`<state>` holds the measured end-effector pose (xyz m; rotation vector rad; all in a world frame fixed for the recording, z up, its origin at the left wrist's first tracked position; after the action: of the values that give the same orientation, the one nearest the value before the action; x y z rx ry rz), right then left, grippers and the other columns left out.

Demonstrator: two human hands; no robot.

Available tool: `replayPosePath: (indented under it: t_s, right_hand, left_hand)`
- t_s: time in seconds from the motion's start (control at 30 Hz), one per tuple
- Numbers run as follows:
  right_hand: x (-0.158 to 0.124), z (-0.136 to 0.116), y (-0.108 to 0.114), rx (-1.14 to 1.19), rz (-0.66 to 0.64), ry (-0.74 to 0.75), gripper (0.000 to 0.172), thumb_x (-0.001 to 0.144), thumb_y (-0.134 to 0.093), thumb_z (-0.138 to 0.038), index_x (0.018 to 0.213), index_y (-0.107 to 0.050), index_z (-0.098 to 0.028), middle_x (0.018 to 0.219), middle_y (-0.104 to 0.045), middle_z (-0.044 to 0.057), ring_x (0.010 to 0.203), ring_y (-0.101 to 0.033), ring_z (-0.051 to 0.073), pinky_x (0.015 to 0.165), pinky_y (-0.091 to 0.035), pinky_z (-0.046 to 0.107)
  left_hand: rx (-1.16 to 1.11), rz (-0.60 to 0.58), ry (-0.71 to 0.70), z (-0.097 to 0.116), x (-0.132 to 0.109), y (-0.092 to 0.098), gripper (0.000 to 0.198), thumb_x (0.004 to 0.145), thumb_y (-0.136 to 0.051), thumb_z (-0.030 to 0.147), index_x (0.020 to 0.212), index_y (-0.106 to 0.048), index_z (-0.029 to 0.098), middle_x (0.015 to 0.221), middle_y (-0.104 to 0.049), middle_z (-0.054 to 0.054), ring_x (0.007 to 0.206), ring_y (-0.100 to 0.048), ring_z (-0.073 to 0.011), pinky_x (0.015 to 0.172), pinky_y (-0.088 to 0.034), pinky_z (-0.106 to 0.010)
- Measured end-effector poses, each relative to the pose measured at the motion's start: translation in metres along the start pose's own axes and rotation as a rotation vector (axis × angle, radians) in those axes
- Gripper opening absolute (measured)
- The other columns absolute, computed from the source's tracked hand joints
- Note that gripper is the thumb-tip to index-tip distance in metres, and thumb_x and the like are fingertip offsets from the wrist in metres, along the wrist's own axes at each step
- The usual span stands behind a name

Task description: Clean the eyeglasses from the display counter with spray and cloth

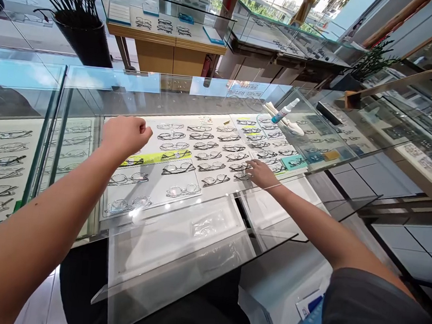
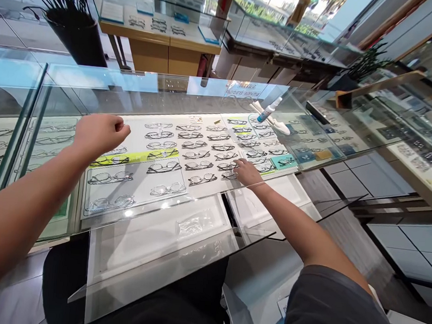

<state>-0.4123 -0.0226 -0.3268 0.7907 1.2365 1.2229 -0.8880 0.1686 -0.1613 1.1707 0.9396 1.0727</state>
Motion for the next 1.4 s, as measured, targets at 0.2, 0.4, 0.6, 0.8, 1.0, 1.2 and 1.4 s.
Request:
replayPosePath:
  t_s: [0.2,0.4,0.6,0.8,1.0,1.2,1.4]
  right_hand:
    - [0.016,0.004,-0.013,0.032,-0.032,0.072,0.028,0.101,-0.063,-0.017,0.099,-0.091,-0.018,0.158,-0.072,0.015,0.154,-0.053,0.042,0.115,-0.052,0.055]
    - [0.02,-0.001,-0.013,0.116,-0.043,0.04,0.023,0.099,-0.067,-0.015,0.098,-0.09,-0.018,0.141,-0.08,0.016,0.144,-0.06,0.039,0.112,-0.052,0.049]
    - [0.017,-0.01,-0.004,0.137,-0.075,-0.019,0.02,0.097,-0.069,-0.018,0.098,-0.089,-0.016,0.125,-0.083,0.017,0.126,-0.068,0.035,0.105,-0.051,0.041]
    - [-0.013,-0.024,0.017,0.157,-0.135,-0.083,0.015,0.093,-0.071,-0.018,0.094,-0.086,-0.017,0.112,-0.084,0.015,0.114,-0.071,0.032,0.094,-0.051,0.035]
    - [-0.063,-0.078,0.044,0.227,-0.231,0.047,0.01,0.092,-0.074,-0.017,0.09,-0.083,-0.021,0.109,-0.084,0.01,0.113,-0.074,0.028,0.094,-0.053,0.032]
    - [-0.084,-0.153,0.092,0.335,-0.238,0.265,0.013,0.091,-0.07,-0.009,0.09,-0.08,-0.019,0.104,-0.08,0.011,0.108,-0.074,0.027,0.092,-0.053,0.033]
    - [-0.103,-0.211,0.159,0.323,-0.252,0.47,0.015,0.09,-0.071,-0.008,0.084,-0.076,-0.02,0.101,-0.079,0.01,0.1,-0.072,0.024,0.082,-0.051,0.032]
  left_hand:
    - [-0.004,0.007,0.005,-0.001,0.001,-0.001,0.028,0.101,-0.057,0.039,0.078,-0.062,0.022,0.07,-0.063,-0.008,0.074,-0.058,-0.0264,0.069,-0.03,-0.038]
    - [-0.007,0.009,0.009,-0.003,0.002,-0.002,0.025,0.098,-0.056,0.038,0.077,-0.059,0.024,0.072,-0.066,-0.006,0.071,-0.057,-0.0253,0.066,-0.03,-0.038]
    - [-0.011,0.025,-0.004,-0.003,0.001,0.0,0.023,0.093,-0.055,0.039,0.076,-0.056,0.024,0.072,-0.067,-0.007,0.069,-0.058,-0.0269,0.065,-0.031,-0.039]
    - [-0.036,0.044,-0.022,-0.002,-0.001,0.003,0.023,0.09,-0.059,0.043,0.077,-0.061,0.024,0.074,-0.07,-0.01,0.075,-0.064,-0.0304,0.067,-0.034,-0.038]
    - [-0.059,0.031,-0.036,-0.003,0.0,0.003,0.026,0.089,-0.06,0.047,0.078,-0.062,0.024,0.078,-0.074,-0.012,0.077,-0.067,-0.0323,0.067,-0.035,-0.039]
    - [-0.074,0.024,-0.062,-0.006,0.0,0.004,0.026,0.088,-0.06,0.048,0.078,-0.062,0.024,0.081,-0.076,-0.013,0.079,-0.069,-0.0329,0.065,-0.036,-0.039]
    - [-0.091,-0.013,-0.11,-0.007,-0.001,0.004,0.026,0.086,-0.06,0.049,0.077,-0.06,0.024,0.079,-0.075,-0.012,0.079,-0.069,-0.0324,0.065,-0.037,-0.039]
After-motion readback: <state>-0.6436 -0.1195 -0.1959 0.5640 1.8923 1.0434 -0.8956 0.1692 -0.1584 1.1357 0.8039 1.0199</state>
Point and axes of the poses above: each hand's wrist, its own x-axis towards the middle knuckle, its own y-axis out of the back of the hand, z = x × y, the point moved 7 cm from there along x, towards the middle knuckle
